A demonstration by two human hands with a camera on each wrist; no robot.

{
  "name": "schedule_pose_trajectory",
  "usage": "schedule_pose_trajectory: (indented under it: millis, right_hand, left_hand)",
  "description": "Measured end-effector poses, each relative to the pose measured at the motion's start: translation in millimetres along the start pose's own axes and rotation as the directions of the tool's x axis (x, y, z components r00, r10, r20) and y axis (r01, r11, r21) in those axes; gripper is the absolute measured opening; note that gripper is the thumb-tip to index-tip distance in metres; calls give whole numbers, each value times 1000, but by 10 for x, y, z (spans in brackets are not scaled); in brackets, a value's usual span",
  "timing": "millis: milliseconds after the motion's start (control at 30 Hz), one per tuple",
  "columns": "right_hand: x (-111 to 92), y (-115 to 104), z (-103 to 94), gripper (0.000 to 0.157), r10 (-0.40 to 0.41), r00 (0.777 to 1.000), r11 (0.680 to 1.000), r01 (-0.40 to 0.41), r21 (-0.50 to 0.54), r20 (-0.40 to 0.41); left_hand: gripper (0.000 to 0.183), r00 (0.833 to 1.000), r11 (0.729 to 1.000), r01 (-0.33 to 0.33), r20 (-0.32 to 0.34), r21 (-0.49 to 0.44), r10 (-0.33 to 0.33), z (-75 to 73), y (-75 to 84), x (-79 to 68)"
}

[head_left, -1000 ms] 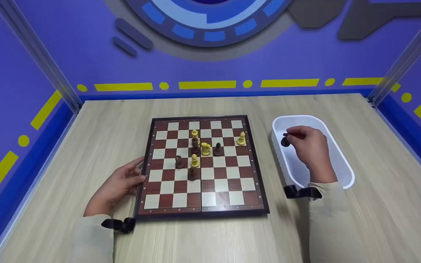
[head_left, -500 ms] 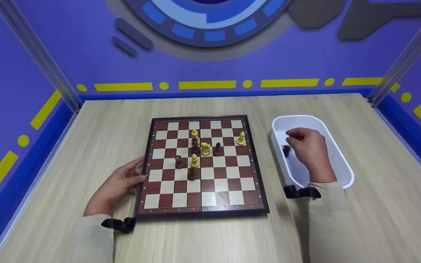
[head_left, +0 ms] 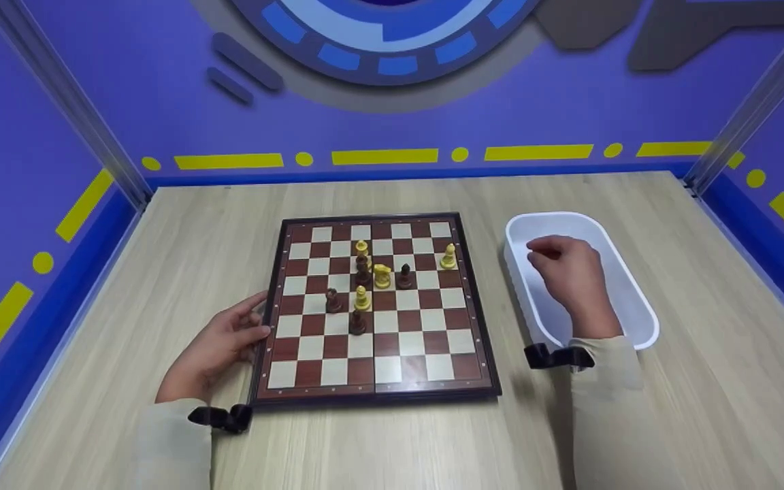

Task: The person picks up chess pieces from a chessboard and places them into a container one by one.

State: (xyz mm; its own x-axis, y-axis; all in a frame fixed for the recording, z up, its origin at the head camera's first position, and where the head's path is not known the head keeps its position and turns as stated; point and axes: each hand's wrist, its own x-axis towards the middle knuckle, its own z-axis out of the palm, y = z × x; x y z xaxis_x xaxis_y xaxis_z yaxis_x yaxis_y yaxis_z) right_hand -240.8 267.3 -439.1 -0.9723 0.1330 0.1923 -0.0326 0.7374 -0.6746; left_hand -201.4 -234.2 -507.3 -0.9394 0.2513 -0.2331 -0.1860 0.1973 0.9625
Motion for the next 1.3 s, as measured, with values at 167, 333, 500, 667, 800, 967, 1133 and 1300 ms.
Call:
schedule_pose_trajectory:
  millis: [167, 333, 500, 667, 800, 967, 1133, 1300]
  right_hand:
    - [17, -50, 40, 22, -26, 1000, 1000, 26, 7, -13]
    - [28, -110, 75, 24, -45, 999, 999, 45, 24, -25]
    - [39, -168, 132, 25, -56, 997, 997, 58, 48, -50]
    - [47, -234, 201, 27, -56, 997, 993, 60, 97, -46]
    - [46, -280, 250, 27, -60, 997, 991, 64, 118, -43]
    - [31, -324, 338, 27, -116, 992, 985, 122, 121, -52]
    - [33, -353, 452, 28, -132, 991, 982, 133, 131, -12]
    - [58, -377, 527, 29, -108, 994, 988, 104, 115, 26]
  left_hand:
    - [69, 1000, 1000, -4, -5, -4, 4, -22, 2, 4]
    - [70, 1000, 1000, -5, -16, 4, 5, -44, 24, -7]
    - [71, 1000, 1000, 0, -28, 9, 0, -54, 50, -26]
    - [71, 999, 1000, 5, -35, 12, -4, -57, 53, -34]
    - [70, 1000, 1000, -1, -26, -14, 0, -58, 33, -22]
    - [71, 1000, 999, -12, 0, -47, 13, -48, -16, -11]
    - [72, 1000, 998, -14, 6, -66, 15, -26, -41, 2]
    - [72, 1000, 997, -17, 13, -71, 18, -19, -36, 20]
